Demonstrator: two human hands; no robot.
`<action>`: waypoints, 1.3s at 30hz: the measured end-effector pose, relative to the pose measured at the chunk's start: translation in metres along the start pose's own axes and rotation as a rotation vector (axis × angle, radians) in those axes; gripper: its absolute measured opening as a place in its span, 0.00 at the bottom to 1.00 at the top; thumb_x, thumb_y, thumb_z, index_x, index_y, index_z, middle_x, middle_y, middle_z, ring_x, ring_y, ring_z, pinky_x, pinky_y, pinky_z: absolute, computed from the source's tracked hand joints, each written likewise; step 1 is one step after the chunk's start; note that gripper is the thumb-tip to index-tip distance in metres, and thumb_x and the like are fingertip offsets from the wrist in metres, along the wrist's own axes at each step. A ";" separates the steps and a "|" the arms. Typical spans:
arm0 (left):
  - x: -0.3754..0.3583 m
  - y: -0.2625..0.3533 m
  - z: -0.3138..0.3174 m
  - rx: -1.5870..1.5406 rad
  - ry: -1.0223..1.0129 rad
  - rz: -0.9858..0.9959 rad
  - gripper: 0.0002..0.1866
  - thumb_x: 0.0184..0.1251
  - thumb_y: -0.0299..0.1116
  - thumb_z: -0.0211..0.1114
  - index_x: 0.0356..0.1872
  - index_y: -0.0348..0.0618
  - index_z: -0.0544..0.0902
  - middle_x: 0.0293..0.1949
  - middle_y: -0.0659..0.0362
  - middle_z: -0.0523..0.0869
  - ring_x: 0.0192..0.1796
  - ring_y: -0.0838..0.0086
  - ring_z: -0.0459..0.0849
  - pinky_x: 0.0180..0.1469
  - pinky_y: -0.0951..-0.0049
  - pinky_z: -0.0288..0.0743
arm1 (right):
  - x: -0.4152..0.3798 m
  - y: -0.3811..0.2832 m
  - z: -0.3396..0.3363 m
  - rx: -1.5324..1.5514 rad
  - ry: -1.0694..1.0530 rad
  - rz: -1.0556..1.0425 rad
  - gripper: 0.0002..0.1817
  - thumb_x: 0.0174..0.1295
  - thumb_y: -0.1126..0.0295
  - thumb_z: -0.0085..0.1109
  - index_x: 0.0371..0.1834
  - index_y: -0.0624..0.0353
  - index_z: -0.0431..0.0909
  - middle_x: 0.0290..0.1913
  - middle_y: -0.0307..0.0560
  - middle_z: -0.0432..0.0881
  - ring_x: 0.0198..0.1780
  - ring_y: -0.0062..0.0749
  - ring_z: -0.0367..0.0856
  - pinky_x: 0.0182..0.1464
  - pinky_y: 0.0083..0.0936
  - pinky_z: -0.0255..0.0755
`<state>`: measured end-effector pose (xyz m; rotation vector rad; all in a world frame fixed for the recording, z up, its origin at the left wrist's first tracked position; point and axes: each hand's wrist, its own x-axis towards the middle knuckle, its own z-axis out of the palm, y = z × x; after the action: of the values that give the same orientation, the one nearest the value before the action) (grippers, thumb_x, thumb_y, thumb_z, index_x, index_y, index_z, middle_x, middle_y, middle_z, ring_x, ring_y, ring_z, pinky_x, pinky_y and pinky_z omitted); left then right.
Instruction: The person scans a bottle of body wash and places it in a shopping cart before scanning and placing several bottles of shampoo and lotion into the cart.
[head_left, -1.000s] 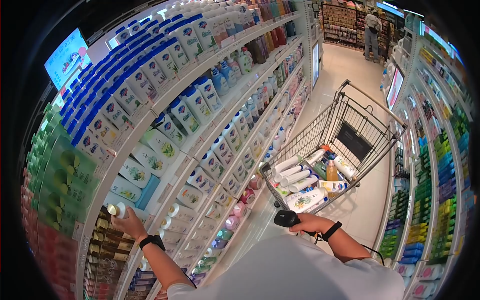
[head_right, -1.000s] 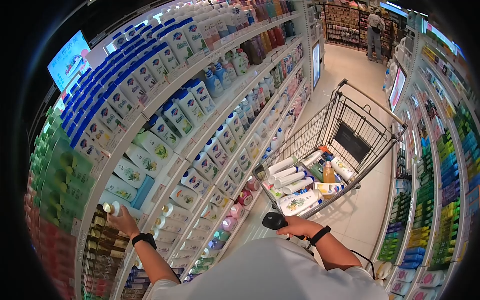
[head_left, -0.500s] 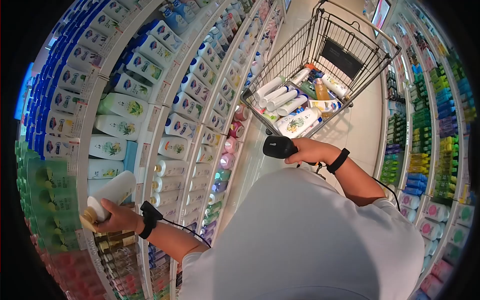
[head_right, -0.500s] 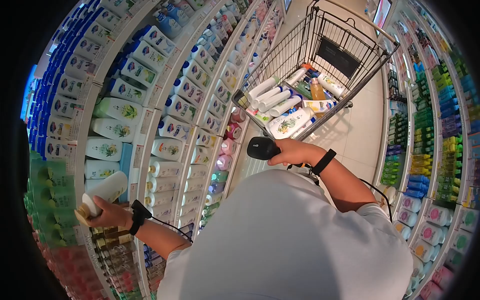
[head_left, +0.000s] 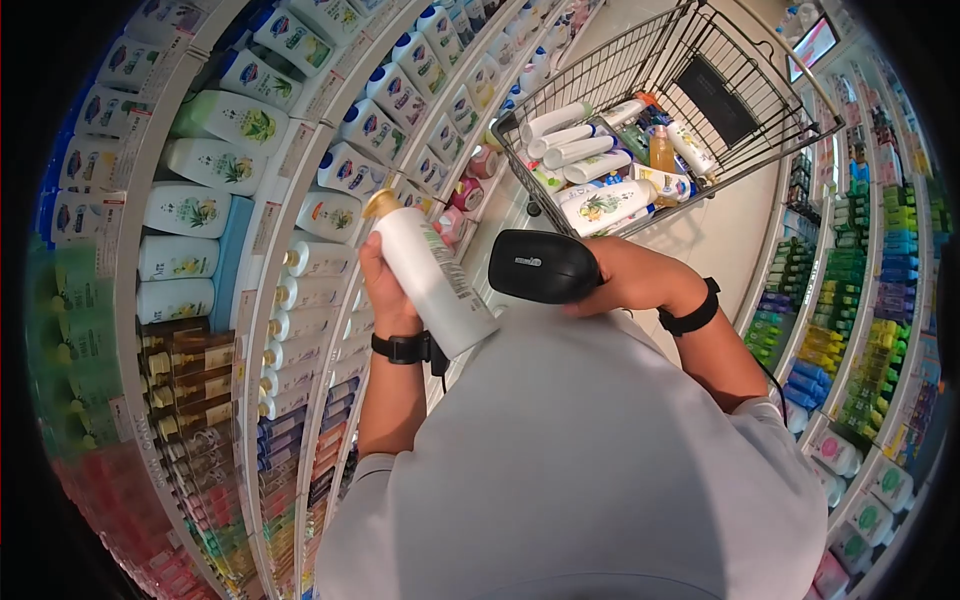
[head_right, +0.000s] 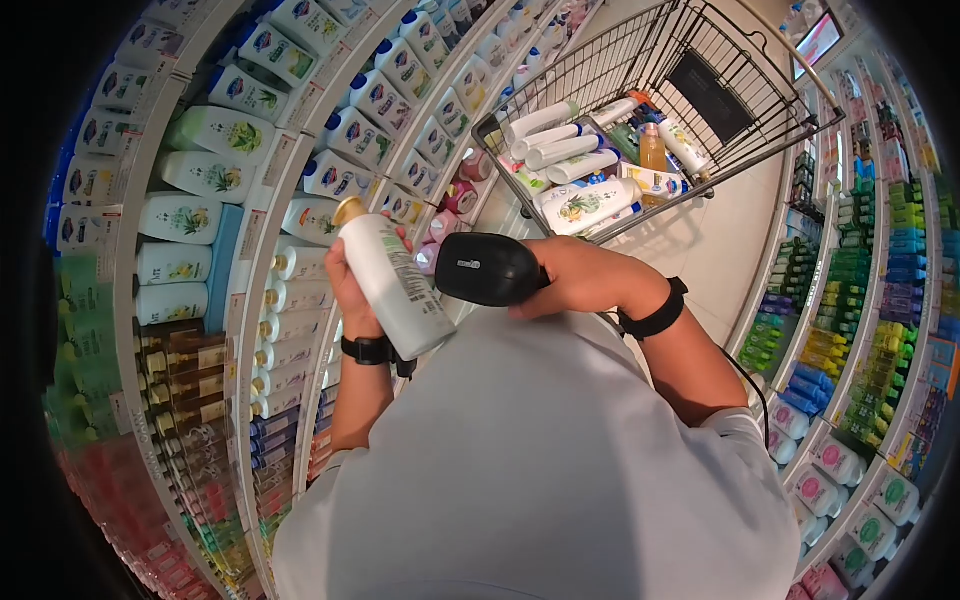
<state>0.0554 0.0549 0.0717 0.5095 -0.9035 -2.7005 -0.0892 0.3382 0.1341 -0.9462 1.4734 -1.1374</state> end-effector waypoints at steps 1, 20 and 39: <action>0.005 -0.017 -0.001 -0.028 0.070 -0.011 0.36 0.66 0.58 0.55 0.61 0.34 0.74 0.46 0.46 0.83 0.46 0.57 0.86 0.51 0.57 0.83 | 0.001 0.002 0.000 -0.026 0.004 -0.009 0.24 0.53 0.73 0.73 0.56 0.59 0.79 0.43 0.38 0.85 0.44 0.23 0.78 0.51 0.24 0.72; 0.024 -0.067 0.058 -0.205 -0.114 -0.461 0.43 0.69 0.73 0.43 0.71 0.47 0.69 0.59 0.43 0.80 0.54 0.51 0.86 0.46 0.47 0.86 | -0.032 0.009 -0.041 -0.076 0.097 0.180 0.32 0.50 0.72 0.75 0.61 0.64 0.76 0.48 0.44 0.84 0.48 0.25 0.77 0.55 0.26 0.73; 0.054 -0.139 0.095 -0.118 -0.135 -0.364 0.43 0.71 0.71 0.39 0.69 0.42 0.71 0.48 0.42 0.86 0.48 0.49 0.88 0.45 0.49 0.86 | -0.083 0.022 -0.095 -0.122 -0.025 0.149 0.29 0.49 0.69 0.75 0.57 0.62 0.78 0.44 0.44 0.87 0.44 0.26 0.80 0.53 0.26 0.74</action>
<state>-0.0480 0.1948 0.0434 0.5151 -0.7368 -3.1282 -0.1670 0.4398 0.1380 -0.9134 1.5798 -0.9341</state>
